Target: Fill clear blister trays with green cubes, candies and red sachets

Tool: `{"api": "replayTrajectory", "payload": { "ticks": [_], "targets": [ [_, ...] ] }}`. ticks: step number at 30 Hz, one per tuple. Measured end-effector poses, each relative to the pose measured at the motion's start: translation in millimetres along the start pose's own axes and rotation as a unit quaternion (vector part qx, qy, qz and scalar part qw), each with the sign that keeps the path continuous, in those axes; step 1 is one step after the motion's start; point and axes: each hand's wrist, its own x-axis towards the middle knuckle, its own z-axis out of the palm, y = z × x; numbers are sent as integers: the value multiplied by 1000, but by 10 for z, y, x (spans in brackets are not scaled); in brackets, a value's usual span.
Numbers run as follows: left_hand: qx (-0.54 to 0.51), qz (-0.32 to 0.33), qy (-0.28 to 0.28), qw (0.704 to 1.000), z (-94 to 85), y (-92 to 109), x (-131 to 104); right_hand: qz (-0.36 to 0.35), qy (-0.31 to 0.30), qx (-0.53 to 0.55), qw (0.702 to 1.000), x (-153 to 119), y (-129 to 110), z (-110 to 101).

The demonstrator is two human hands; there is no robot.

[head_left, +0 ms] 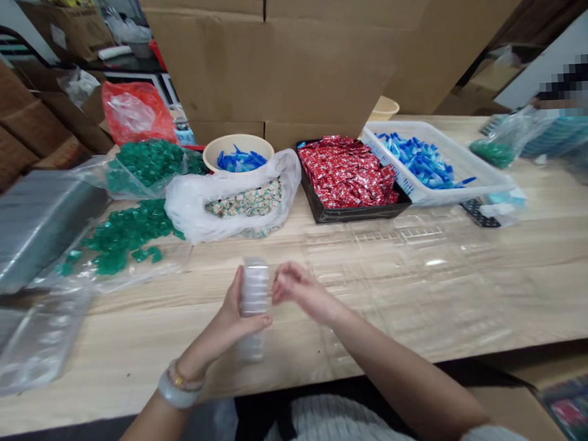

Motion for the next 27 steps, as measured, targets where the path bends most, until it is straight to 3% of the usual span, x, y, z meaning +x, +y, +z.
{"api": "replayTrajectory", "payload": {
  "ticks": [2,4,10,14,17,22,27],
  "targets": [
    [-128,-20,-86,988,28,56,-32,-25,-28,9,999,-157,113,37],
    [-190,-21,-127,973,84,77,-49,-19,-39,26,999,-219,180,55],
    [-234,-28,-126,964,177,121,-36,-21,-50,36,998,-198,102,17],
    [-224,-2,-92,970,148,245,-36,-44,-40,-40,997,-274,-37,32],
    [-225,4,-100,969,131,282,-36,-8,-64,-90,994,-322,-126,43],
    [-268,13,-149,952,113,267,-48,23,-116,-30,992,-272,-121,7],
    [-238,3,-143,961,115,262,-59,23,-120,-19,992,-229,-104,-29]
  ]
}}
